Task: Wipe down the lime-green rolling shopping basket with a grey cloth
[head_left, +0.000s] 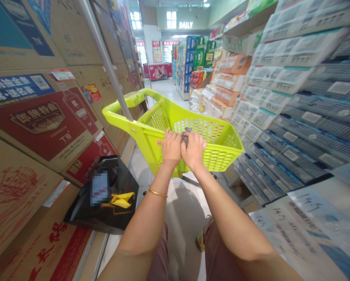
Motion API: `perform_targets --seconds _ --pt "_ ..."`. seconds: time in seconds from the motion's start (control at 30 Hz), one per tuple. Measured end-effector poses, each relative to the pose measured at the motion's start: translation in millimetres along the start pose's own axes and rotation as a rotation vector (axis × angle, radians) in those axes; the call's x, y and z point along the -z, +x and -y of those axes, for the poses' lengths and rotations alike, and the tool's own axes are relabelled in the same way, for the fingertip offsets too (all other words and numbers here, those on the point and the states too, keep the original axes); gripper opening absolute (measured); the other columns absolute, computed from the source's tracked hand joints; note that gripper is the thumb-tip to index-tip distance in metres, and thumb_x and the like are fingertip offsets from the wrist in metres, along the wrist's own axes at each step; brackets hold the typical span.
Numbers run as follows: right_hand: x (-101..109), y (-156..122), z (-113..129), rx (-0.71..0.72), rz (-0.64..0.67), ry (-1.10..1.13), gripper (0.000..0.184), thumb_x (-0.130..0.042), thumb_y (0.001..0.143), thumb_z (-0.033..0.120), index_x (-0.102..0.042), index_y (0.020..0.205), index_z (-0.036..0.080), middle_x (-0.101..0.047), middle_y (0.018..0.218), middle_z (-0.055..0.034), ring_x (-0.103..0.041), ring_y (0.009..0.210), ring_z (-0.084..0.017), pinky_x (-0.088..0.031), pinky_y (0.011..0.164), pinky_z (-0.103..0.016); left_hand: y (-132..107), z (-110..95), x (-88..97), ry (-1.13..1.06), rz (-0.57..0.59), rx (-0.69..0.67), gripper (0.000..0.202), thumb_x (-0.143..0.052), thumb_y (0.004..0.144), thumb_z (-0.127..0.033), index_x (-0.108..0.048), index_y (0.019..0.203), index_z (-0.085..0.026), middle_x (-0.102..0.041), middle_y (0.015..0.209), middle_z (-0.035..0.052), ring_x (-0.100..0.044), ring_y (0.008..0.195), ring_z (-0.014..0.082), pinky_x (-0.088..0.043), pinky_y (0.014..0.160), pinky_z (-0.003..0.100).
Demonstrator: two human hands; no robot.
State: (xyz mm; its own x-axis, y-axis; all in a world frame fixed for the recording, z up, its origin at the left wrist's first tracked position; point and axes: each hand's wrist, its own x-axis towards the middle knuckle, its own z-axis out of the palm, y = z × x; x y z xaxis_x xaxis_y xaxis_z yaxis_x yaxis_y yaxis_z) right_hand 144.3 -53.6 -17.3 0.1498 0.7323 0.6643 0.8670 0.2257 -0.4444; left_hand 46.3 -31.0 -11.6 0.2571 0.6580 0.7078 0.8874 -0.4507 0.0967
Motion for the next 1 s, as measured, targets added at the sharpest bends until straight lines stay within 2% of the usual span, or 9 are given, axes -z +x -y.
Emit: perform_targets --seconds 0.17,0.3,0.47,0.57,0.7,0.87,0.93,1.0 --pt "-3 1 2 0.032 0.037 -0.022 0.026 -0.042 0.086 0.029 -0.057 0.106 0.022 -0.06 0.109 -0.0076 -0.048 0.1 -0.024 -0.029 0.088 -0.037 1 3 2.6 -0.041 0.008 -0.004 0.026 -0.038 0.091 -0.018 -0.061 0.08 -0.019 -0.063 0.083 0.0046 -0.056 0.091 0.0199 -0.032 0.11 0.046" --pt "6 3 -12 0.056 0.064 -0.064 0.027 -0.043 0.086 0.029 -0.057 0.108 0.021 -0.059 0.108 -0.0087 -0.048 0.1 -0.025 -0.03 0.087 -0.037 2 7 5.7 -0.085 0.005 0.001 0.027 -0.036 0.091 -0.018 -0.06 0.078 -0.02 -0.063 0.081 0.0041 -0.056 0.089 0.0199 -0.032 0.11 0.048" --pt "19 5 -36 0.014 0.057 -0.113 0.026 -0.045 0.083 0.03 -0.059 0.103 0.02 -0.061 0.102 -0.0088 -0.049 0.095 -0.025 -0.032 0.084 -0.037 2 14 8.0 -0.095 -0.013 -0.011 0.025 -0.037 0.09 -0.019 -0.059 0.078 -0.021 -0.063 0.081 0.0033 -0.056 0.087 0.0193 -0.031 0.11 0.05" --pt "21 5 -43 0.002 0.066 -0.123 0.026 -0.045 0.083 0.031 -0.059 0.102 0.021 -0.061 0.102 -0.0084 -0.05 0.094 -0.025 -0.032 0.083 -0.037 2 18 9.3 -0.084 -0.016 0.001 0.025 -0.038 0.09 -0.02 -0.059 0.076 -0.021 -0.064 0.081 0.0036 -0.056 0.087 0.0195 -0.031 0.11 0.05" --pt "17 4 -34 -0.002 0.068 -0.129 0.025 -0.045 0.083 0.028 -0.058 0.103 0.02 -0.061 0.102 -0.0097 -0.05 0.095 -0.026 -0.032 0.083 -0.038 0 24 9.8 -0.069 -0.019 0.028 0.025 -0.039 0.088 -0.019 -0.06 0.076 -0.021 -0.065 0.083 0.0047 -0.057 0.091 0.0211 -0.028 0.111 0.052" --pt "11 2 -16 -0.028 0.085 -0.141 0.025 -0.045 0.084 0.027 -0.057 0.103 0.019 -0.059 0.1 -0.0109 -0.051 0.095 -0.027 -0.032 0.083 -0.039 -4 27 6.9 -0.044 -0.059 0.081 0.027 -0.038 0.085 -0.013 -0.064 0.085 -0.02 -0.067 0.092 0.0054 -0.052 0.114 0.0252 -0.025 0.112 0.056" --pt "10 2 -12 -0.034 0.082 -0.137 0.024 -0.045 0.084 0.028 -0.058 0.102 0.018 -0.06 0.099 -0.0115 -0.051 0.094 -0.027 -0.032 0.083 -0.039 -6 22 5.0 -0.046 -0.027 0.047 0.028 -0.038 0.084 -0.011 -0.064 0.087 -0.02 -0.067 0.094 0.0055 -0.05 0.118 0.025 -0.026 0.112 0.055" --pt "8 1 -8 -0.037 0.071 -0.12 0.023 -0.045 0.085 0.028 -0.058 0.101 0.018 -0.06 0.1 -0.0116 -0.051 0.094 -0.027 -0.032 0.083 -0.039 -8 14 2.9 -0.06 0.043 -0.019 0.027 -0.037 0.085 -0.011 -0.063 0.087 -0.02 -0.067 0.094 0.0058 -0.052 0.115 0.0234 -0.028 0.112 0.051"
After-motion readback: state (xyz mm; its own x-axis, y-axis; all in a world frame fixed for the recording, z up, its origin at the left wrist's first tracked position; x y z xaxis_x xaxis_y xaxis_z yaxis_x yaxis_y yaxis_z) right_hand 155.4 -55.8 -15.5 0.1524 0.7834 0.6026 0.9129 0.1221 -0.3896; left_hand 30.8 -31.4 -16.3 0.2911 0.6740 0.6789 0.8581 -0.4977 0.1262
